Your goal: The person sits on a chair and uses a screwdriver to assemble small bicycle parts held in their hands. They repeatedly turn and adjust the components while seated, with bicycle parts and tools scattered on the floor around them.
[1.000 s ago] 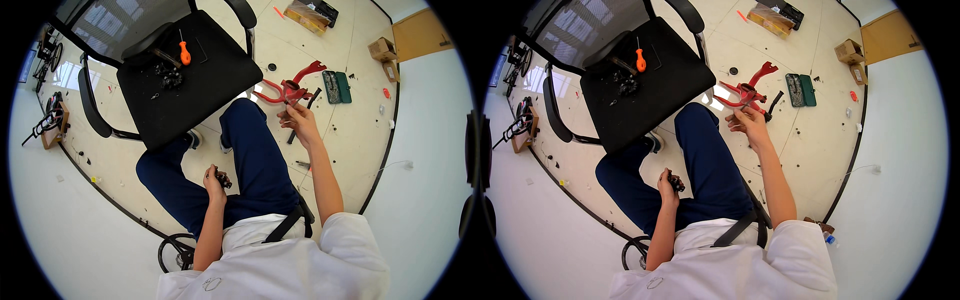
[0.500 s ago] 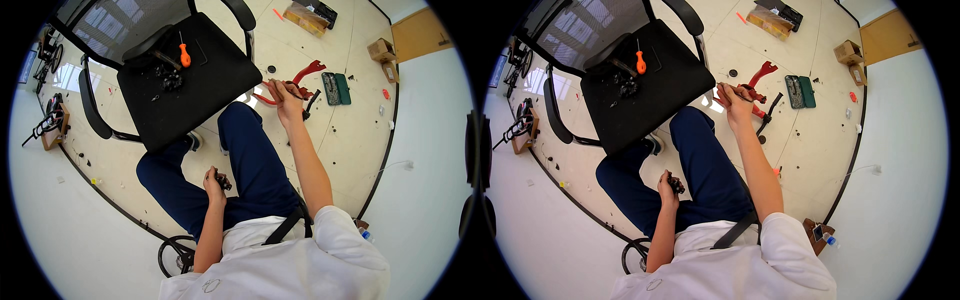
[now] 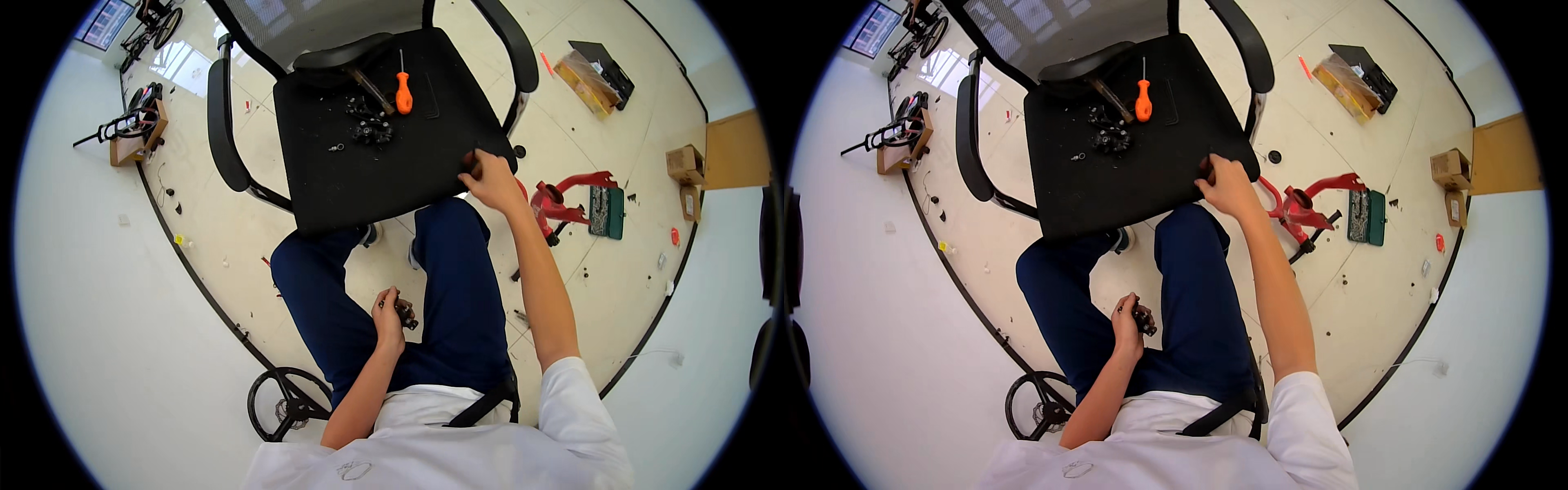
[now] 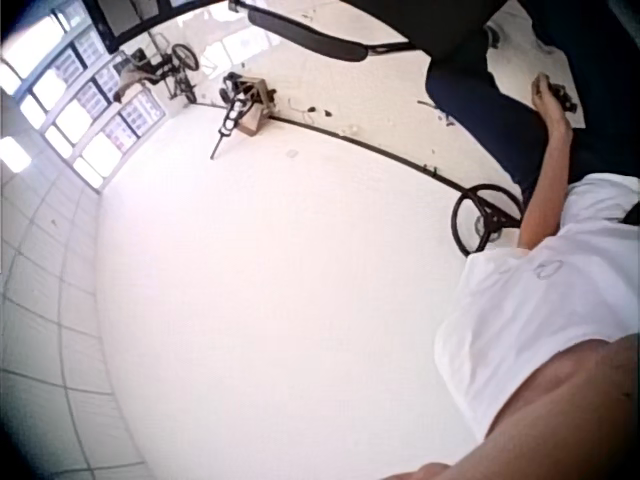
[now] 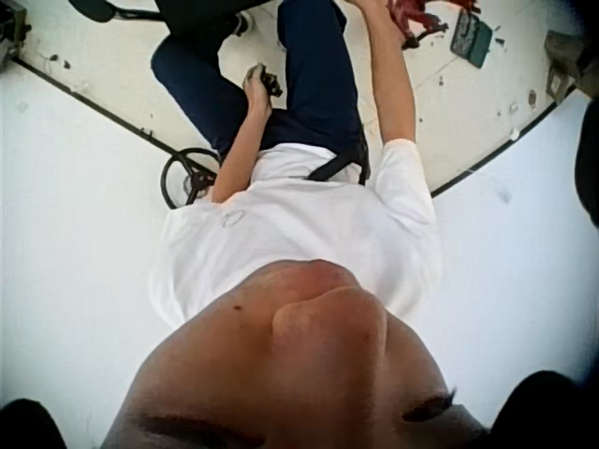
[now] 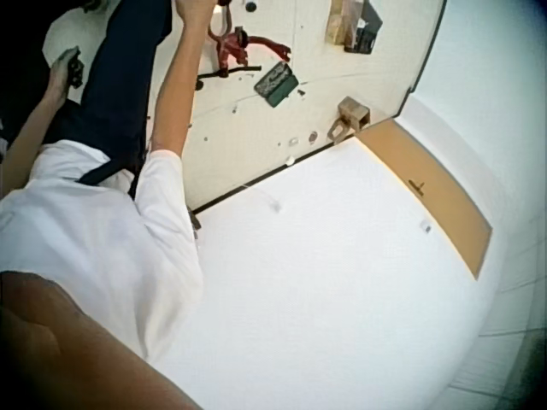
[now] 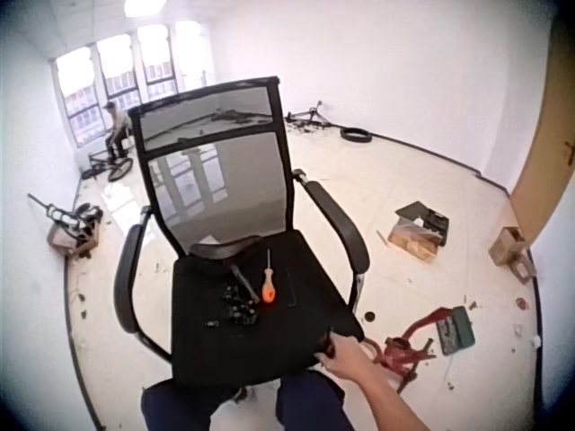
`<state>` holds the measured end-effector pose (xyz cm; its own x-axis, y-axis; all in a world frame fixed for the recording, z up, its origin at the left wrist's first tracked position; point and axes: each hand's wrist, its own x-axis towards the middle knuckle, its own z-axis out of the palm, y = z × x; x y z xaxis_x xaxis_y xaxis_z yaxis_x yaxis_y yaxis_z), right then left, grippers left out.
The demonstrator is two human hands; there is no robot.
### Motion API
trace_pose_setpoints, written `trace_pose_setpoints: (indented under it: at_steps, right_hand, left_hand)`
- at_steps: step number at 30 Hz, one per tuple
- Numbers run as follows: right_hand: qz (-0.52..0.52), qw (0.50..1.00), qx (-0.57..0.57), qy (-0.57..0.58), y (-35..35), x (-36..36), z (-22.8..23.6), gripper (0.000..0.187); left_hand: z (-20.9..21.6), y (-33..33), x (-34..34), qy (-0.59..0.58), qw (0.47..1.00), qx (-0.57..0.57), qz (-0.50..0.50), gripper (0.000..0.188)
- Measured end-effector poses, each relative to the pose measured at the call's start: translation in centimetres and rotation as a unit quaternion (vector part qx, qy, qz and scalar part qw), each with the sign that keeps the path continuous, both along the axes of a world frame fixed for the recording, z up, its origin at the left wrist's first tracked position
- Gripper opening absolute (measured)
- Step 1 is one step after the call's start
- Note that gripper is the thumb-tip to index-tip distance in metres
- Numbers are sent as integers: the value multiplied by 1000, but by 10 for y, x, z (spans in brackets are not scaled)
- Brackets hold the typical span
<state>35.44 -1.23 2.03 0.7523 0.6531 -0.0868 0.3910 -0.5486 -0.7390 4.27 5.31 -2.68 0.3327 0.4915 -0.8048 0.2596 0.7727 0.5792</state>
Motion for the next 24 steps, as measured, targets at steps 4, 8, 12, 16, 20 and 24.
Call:
trace_pose_setpoints:
  at_steps: [4,8,12,16,20,24]
  right_hand:
    - [-44,996,-59,-58,52,33,10,33]
    - [-21,969,-28,-245,113,85,-13,39]
    - [-65,971,-181,-143,146,93,-7,40]
    - [-115,983,-102,-97,138,143,-71,30]
    - [-222,961,148,76,120,128,1,25]
    - [-231,887,330,226,33,50,22,22]
  left_hand:
    - [-1,5,3,-9,1000,-4,21,24]
    - [-4,2,1,3,999,-13,50,18]
    - [-21,-4,-13,25,998,30,42,21]
    - [-23,-7,-13,26,999,-3,18,25]
    - [-24,-6,-6,22,999,-14,34,25]
    - [-52,-13,-12,6,994,104,36,18]
